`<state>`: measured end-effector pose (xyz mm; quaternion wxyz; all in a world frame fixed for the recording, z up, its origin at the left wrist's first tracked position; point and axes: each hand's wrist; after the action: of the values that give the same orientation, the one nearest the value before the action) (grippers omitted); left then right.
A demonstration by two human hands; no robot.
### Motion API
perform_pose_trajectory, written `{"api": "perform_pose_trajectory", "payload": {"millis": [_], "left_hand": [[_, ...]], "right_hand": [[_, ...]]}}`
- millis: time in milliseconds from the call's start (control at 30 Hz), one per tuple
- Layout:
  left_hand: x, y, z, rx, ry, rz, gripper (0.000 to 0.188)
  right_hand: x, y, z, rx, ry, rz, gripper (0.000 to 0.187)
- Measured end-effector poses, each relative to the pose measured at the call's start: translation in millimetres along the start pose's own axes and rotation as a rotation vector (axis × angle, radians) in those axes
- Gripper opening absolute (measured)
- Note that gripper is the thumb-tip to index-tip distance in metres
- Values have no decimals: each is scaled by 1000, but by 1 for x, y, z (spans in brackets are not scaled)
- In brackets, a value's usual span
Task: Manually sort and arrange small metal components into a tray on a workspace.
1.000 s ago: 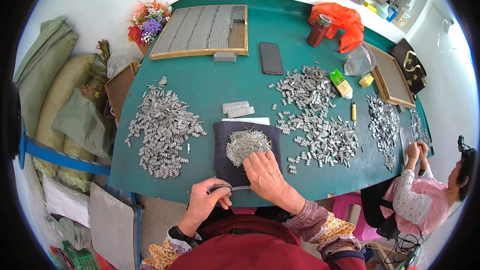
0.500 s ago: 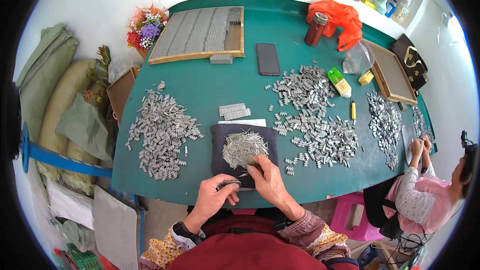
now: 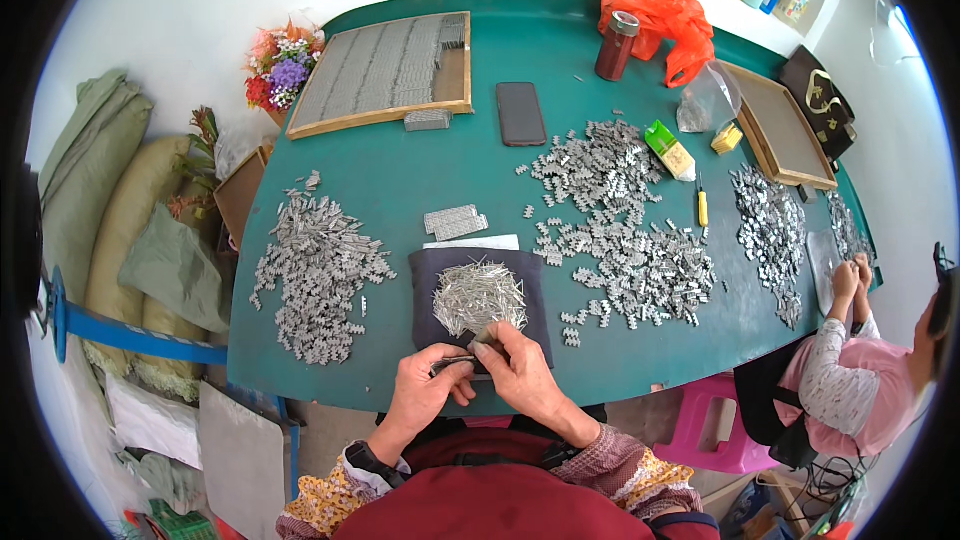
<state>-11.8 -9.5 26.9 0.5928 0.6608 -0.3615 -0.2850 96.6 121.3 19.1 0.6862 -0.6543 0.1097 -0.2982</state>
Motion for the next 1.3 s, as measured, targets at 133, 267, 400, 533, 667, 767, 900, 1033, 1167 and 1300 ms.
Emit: {"api": "perform_pose_trajectory", "payload": {"millis": [133,267,400,533,667,767,900,1033,1167,1300], "left_hand": [[0,-2,0,-26,-12,-1,10],[0,-3,0,-57,-20,-16,10],[1,-5,0,-79,-26,-24,10],[1,-3,-1,-86,-26,-20,10],[1,-5,-1,-74,-36,-36,9],[1,-5,-1,-69,-39,-47,9],[2,-12,0,-31,-19,-65,11],[2,-3,0,-68,-42,-49,9],[3,0,-1,-83,-37,-45,9],[5,-3,-1,-124,-27,-102,11]], "right_hand": [[0,4,-1,-16,11,13,11],[2,-2,-2,-8,3,15,11],[4,-4,-2,75,28,41,11],[5,-3,-3,138,35,65,12],[6,-1,-4,187,72,140,11],[8,-1,-6,125,90,105,11],[8,-3,-7,138,78,88,11],[9,-3,-7,159,76,125,10],[12,-7,-8,215,100,156,9],[13,-10,-8,304,135,250,9]]}}
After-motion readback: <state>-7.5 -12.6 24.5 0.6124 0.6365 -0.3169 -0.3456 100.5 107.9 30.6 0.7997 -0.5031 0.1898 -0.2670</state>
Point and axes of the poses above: each hand's wrist, its own x-axis away from the middle knuckle, its own z-axis out of the back of the hand, y = z × x, and after that the axes turned 13 degrees about -z, right-handed
